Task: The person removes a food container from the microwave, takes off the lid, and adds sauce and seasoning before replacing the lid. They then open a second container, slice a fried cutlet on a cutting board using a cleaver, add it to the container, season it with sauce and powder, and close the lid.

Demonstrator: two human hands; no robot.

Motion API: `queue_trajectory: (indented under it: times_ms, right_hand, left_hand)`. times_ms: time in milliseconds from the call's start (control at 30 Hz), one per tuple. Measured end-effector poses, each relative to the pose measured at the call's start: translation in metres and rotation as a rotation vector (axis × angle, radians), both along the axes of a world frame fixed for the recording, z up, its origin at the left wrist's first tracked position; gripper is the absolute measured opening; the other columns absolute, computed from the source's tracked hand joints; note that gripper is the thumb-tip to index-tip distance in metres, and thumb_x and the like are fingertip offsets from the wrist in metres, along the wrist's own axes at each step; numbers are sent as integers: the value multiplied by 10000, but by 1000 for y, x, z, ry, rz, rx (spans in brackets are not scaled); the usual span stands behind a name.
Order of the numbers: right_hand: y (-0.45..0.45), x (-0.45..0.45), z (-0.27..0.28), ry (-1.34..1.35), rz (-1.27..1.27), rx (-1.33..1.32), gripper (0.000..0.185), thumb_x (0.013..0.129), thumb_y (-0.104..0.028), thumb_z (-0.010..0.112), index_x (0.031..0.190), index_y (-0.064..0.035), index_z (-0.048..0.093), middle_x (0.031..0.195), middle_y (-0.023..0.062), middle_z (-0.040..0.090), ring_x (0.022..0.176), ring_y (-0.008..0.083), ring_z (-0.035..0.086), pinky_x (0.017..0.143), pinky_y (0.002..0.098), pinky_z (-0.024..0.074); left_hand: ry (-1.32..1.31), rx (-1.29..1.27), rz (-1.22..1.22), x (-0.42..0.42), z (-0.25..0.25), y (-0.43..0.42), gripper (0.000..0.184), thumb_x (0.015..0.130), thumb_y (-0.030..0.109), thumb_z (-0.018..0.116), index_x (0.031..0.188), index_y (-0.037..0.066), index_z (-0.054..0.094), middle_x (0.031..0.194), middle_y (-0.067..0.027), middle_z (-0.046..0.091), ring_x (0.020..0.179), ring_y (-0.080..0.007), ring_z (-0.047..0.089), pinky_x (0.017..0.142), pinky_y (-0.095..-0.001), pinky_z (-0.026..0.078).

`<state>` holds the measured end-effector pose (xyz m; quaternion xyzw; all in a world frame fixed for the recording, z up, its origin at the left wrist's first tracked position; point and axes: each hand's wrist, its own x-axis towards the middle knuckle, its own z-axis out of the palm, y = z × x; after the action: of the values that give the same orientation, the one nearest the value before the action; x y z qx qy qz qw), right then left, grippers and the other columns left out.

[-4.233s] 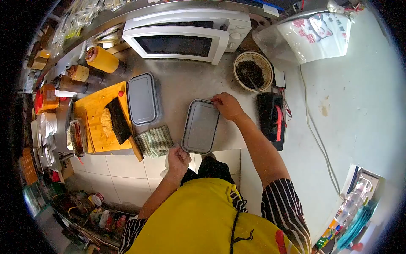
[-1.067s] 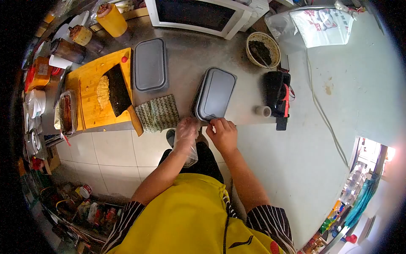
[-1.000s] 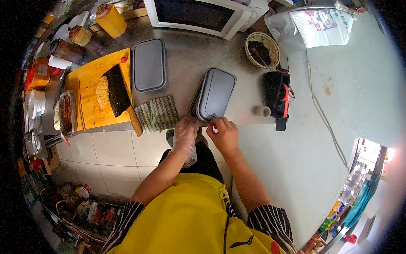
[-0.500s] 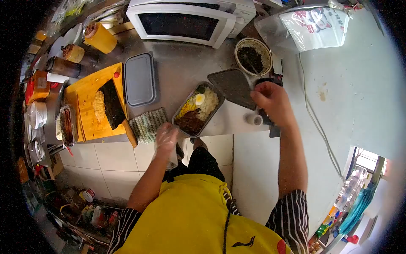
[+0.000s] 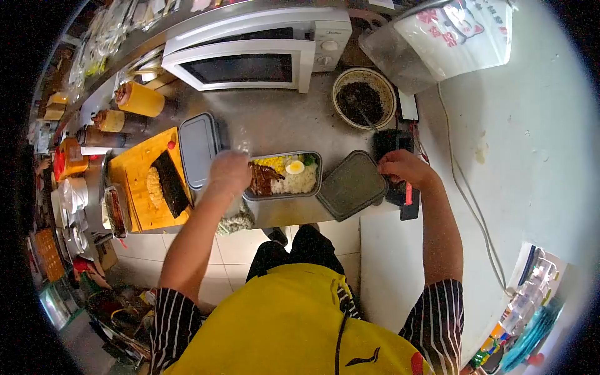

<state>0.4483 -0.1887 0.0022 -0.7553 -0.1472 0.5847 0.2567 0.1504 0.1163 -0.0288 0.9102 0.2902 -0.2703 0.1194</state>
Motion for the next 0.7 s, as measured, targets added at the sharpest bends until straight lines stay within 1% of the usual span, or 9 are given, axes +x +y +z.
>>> queue_trajectory:
  times_ms: [100, 200, 300, 333, 400, 467, 567, 600, 700]
  right_hand:
    - [17, 0, -5, -151, 161, -24, 208, 832, -205, 677, 923, -18, 679, 713, 41, 625, 664, 171, 594, 617, 318, 477]
    - [18, -7, -43, -707, 362, 106, 230, 828, -184, 676, 977, -10, 696, 796, 141, 691, 791, 313, 680, 718, 410, 533]
    - [42, -40, -45, -892, 177, 168, 228, 849, -179, 659, 1006, -20, 705, 904, 201, 698, 922, 385, 675, 807, 463, 536]
    - [50, -56, -40, -907, 147, 230, 202, 879, -174, 641, 1005, -30, 707, 952, 202, 697, 906, 392, 671, 818, 465, 541]
    - [60, -88, -43, -667, 142, 266, 208, 895, -169, 618, 1028, -33, 703, 996, 215, 688, 911, 419, 657, 824, 472, 537]
    - [65, -124, -59, -614, 207, 294, 216, 901, -178, 607, 1025, -25, 696, 978, 229, 682, 910, 436, 647, 821, 487, 530]
    - [68, -166, -74, -600, 204, 241, 243, 907, -197, 598, 1042, -11, 680, 959, 243, 677, 910, 437, 647, 817, 500, 523]
    - [68, -175, -71, -638, 160, 326, 256, 906, -203, 599, 1057, -6, 661, 956, 249, 674, 888, 439, 649, 799, 506, 525]
    - [65, -192, -66, -554, 218, 259, 247, 908, -192, 597, 1060, -6, 652, 986, 244, 673, 854, 442, 650, 765, 507, 531]
  left_hand:
    - [-14, 32, -201, 36, -1, 20, 235, 854, 179, 609, 993, 25, 720, 1029, -182, 710, 1026, -344, 666, 892, -448, 529]
    - [3, 33, -399, 73, -4, 36, 209, 828, 137, 612, 958, 21, 728, 997, -174, 717, 992, -338, 682, 862, -442, 540]
    - [-88, 63, -514, 100, -19, 41, 175, 807, 106, 611, 908, 31, 733, 938, -175, 708, 933, -347, 682, 829, -438, 546]
    - [-159, 92, -564, 105, -33, 42, 171, 807, 105, 612, 902, 28, 731, 930, -178, 703, 920, -351, 678, 823, -442, 545]
    - [-274, 106, -616, 113, -45, 45, 177, 818, 104, 602, 922, 25, 723, 925, -188, 692, 899, -357, 671, 812, -453, 542]
    - [-362, 70, -621, 117, -48, 44, 200, 841, 104, 581, 970, 23, 710, 931, -201, 681, 886, -360, 662, 799, -466, 537]
    - [-577, 98, -412, 97, -3, 22, 234, 884, 139, 573, 1064, 39, 682, 923, -202, 677, 883, -362, 659, 788, -477, 531]
    - [-603, 63, -328, 84, 15, 17, 230, 891, 140, 581, 1074, 36, 673, 920, -201, 677, 867, -362, 659, 783, -473, 532]
    - [-716, -31, -73, 16, 53, 12, 213, 906, 132, 610, 1087, 28, 649, 913, -196, 673, 818, -354, 660, 757, -451, 537]
